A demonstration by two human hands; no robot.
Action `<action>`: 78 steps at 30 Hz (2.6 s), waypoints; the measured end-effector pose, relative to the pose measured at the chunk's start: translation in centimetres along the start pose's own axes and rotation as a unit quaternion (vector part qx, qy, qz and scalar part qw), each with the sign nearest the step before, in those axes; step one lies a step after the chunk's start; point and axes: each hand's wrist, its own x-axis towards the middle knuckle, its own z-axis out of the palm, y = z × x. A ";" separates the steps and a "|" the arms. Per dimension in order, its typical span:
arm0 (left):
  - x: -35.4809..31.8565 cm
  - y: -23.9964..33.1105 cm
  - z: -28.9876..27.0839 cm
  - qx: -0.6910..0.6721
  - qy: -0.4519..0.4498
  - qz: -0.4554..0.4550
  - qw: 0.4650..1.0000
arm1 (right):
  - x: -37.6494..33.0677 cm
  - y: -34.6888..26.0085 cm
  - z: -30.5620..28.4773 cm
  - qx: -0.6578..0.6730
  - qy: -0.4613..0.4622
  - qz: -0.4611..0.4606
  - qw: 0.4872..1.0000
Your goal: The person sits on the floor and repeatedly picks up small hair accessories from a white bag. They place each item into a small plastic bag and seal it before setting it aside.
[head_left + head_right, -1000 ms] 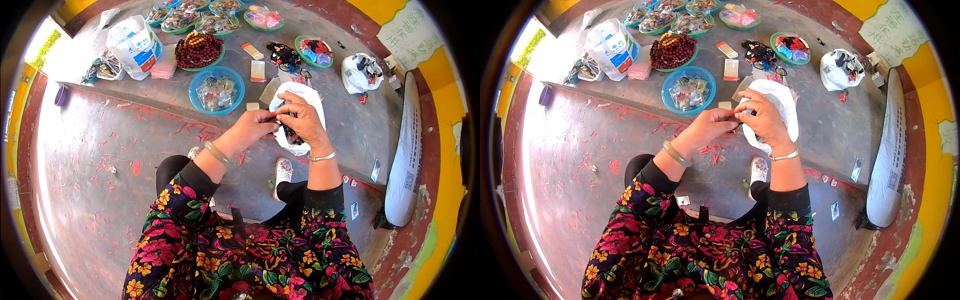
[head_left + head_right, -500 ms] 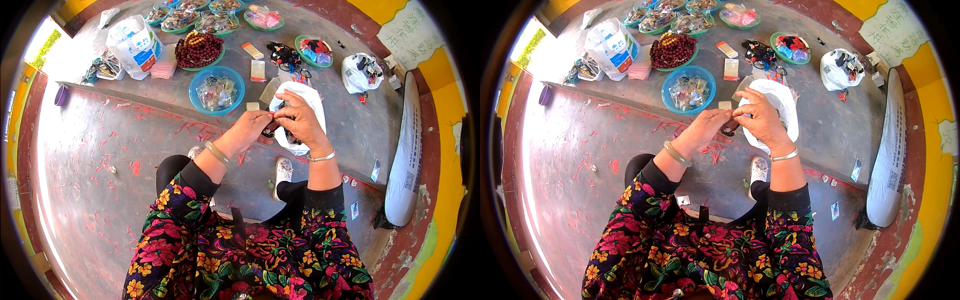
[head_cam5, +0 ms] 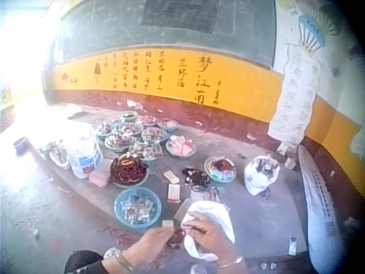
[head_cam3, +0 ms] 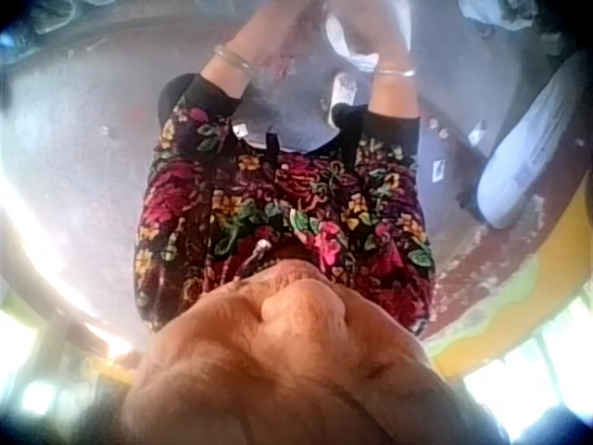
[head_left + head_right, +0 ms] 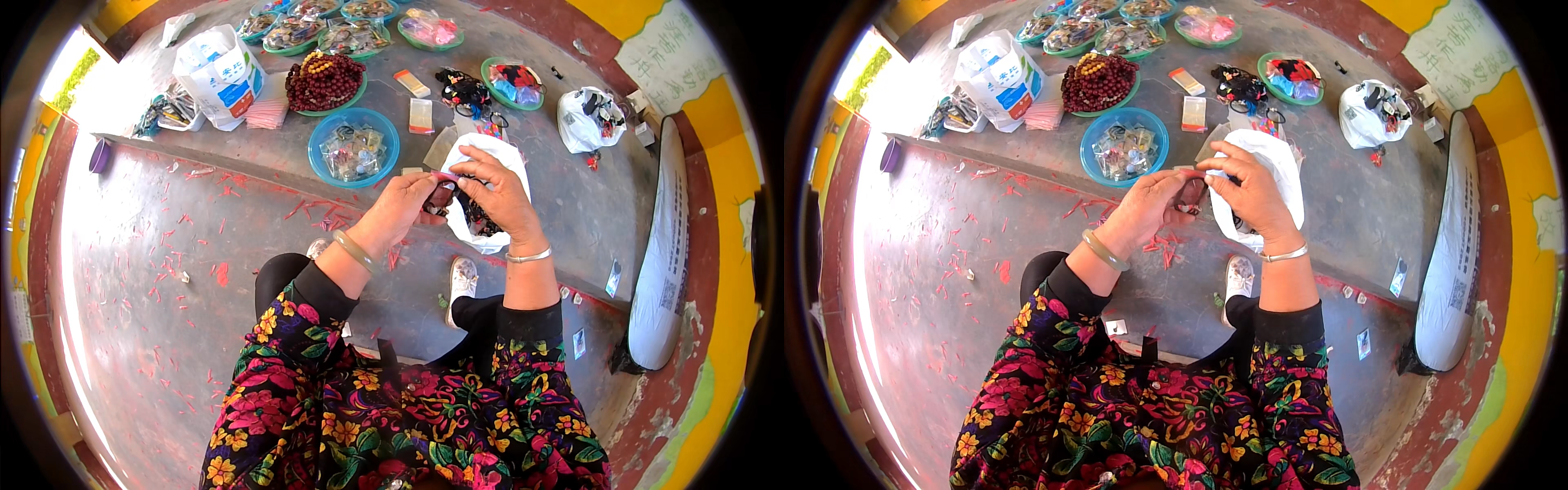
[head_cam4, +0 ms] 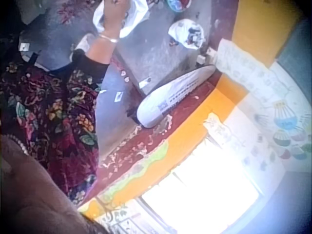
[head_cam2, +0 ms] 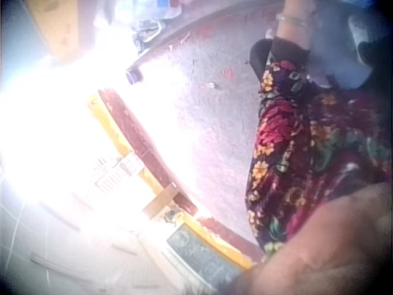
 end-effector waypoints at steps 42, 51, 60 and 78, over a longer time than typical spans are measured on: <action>0.3 -0.5 -0.2 -0.049 -0.019 0.027 0.998 | 0.2 -0.4 1.4 -0.109 -0.006 -0.080 0.991; 0.3 -0.9 0.1 0.014 -0.040 0.021 0.999 | 0.2 0.2 1.3 -0.102 -0.083 -0.053 0.990; 0.2 -0.6 0.2 -0.047 0.006 0.030 0.998 | 0.1 -0.2 0.8 -0.083 0.005 -0.057 0.995; 0.6 -0.8 -0.1 -0.044 -0.016 0.038 0.998 | 0.1 -0.4 1.1 -0.153 0.012 -0.062 0.986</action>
